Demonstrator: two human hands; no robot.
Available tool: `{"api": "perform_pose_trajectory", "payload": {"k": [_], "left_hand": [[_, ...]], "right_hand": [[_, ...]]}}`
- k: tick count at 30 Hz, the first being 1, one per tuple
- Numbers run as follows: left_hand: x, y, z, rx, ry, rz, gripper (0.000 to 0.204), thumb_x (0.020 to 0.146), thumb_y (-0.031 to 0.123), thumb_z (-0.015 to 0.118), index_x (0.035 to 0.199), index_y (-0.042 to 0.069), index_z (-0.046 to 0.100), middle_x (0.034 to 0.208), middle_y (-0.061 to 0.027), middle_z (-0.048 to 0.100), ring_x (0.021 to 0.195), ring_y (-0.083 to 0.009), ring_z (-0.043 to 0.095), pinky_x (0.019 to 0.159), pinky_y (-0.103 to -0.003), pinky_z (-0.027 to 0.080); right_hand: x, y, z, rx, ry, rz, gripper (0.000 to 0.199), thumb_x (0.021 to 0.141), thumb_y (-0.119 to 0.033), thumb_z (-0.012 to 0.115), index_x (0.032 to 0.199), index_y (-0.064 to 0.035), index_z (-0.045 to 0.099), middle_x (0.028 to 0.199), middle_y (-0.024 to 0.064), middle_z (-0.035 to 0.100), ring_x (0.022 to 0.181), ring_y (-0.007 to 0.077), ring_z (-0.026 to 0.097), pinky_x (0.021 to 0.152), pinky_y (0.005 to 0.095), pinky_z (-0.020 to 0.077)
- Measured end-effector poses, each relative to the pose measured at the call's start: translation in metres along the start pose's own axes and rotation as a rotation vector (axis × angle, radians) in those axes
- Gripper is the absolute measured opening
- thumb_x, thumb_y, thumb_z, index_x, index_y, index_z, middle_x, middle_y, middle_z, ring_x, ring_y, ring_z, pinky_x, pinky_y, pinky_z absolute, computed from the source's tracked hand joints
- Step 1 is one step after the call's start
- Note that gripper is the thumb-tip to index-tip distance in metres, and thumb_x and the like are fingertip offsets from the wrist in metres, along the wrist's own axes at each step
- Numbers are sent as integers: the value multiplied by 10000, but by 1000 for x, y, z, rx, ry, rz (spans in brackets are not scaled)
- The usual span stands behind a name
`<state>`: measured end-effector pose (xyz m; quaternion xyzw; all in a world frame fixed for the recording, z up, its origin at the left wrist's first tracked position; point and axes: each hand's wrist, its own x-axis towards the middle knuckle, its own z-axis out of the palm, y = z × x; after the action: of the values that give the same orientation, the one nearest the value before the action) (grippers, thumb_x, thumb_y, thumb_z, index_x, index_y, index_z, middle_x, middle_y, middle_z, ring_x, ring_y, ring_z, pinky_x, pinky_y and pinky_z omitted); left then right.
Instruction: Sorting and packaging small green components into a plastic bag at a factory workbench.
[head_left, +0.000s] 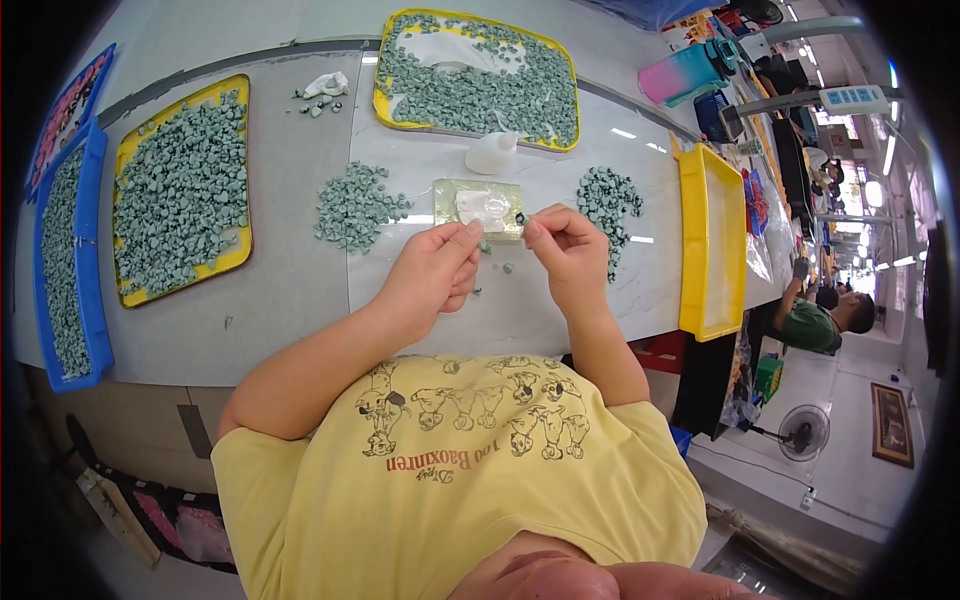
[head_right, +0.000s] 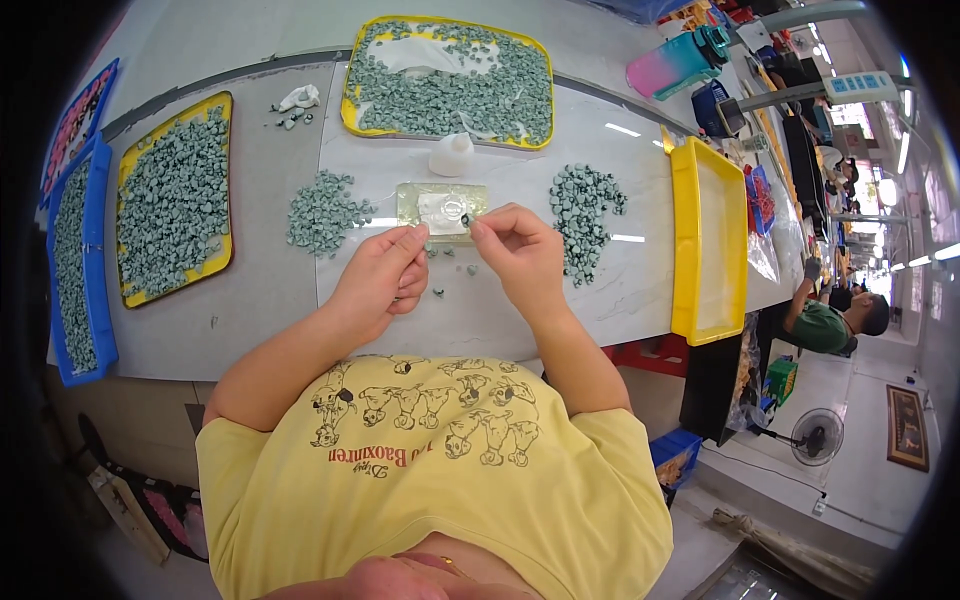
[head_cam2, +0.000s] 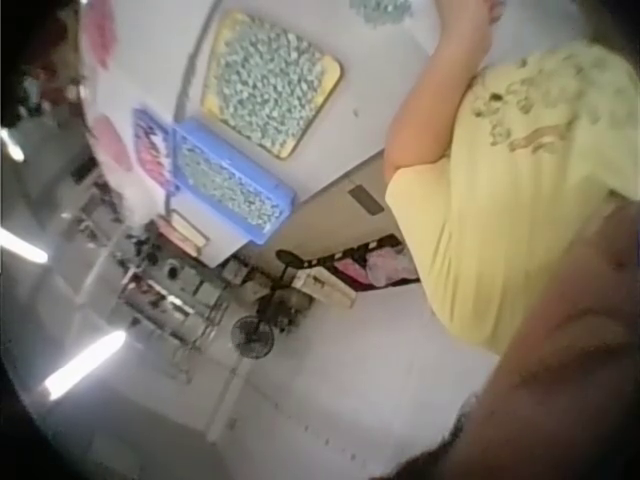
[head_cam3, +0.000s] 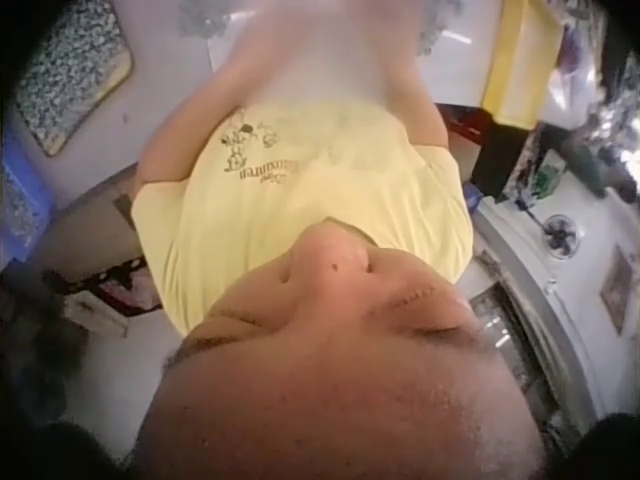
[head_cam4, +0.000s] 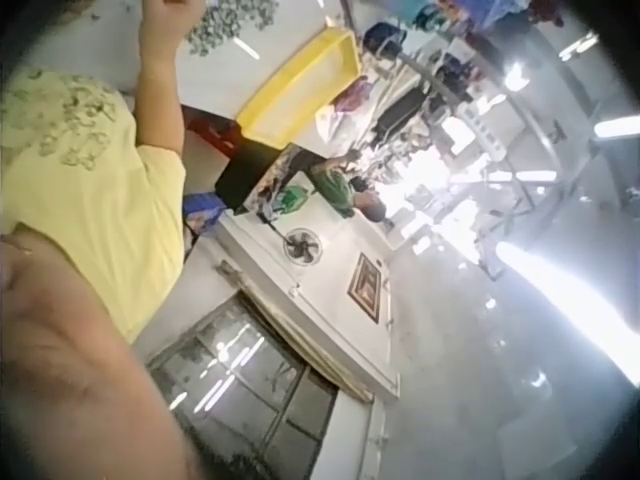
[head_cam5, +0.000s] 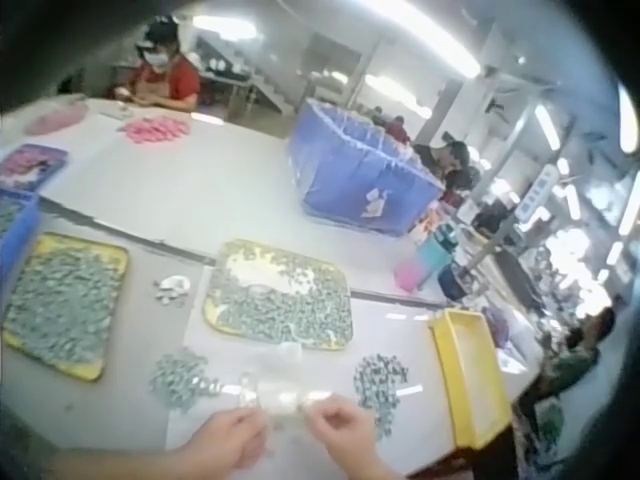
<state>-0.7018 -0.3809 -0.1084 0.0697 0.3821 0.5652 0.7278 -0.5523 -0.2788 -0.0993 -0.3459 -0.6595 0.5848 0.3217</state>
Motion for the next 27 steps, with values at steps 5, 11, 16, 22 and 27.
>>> {"api": "perform_pose_trajectory", "payload": {"k": [5,11,16,22,27], "left_hand": [[-1,0,-2,-59,-22,-19,310,932,316,468,720,97,413,563,47,343,447,-41,266,375,-200,190],[0,-1,0,-57,-44,-31,298,933,314,465,733,100,414,571,49,347,450,-40,268,379,-199,193],[-2,-1,-2,-48,-38,-18,283,934,311,464,752,100,421,585,49,358,463,-38,278,391,-196,199],[-4,-7,0,-19,-21,73,258,936,288,467,762,100,436,604,47,384,479,-33,298,397,-190,220],[-6,-5,1,47,9,158,266,928,287,488,752,92,446,609,44,405,483,-29,317,398,-185,244]], "right_hand": [[-5,-1,12,-478,-56,-590,171,669,108,668,792,11,600,759,64,577,667,156,555,574,231,442],[-5,1,14,-627,-85,-877,254,585,114,698,803,11,620,760,70,575,649,186,547,557,268,448],[-4,0,19,-679,-110,-917,247,569,102,706,779,13,611,758,72,571,666,200,543,550,284,447],[-7,7,27,-667,-49,-1000,230,573,87,712,765,20,605,762,79,572,677,213,547,562,287,455],[-9,8,23,-478,-52,-794,197,623,74,698,797,18,623,780,101,592,698,213,572,583,289,468]]}}
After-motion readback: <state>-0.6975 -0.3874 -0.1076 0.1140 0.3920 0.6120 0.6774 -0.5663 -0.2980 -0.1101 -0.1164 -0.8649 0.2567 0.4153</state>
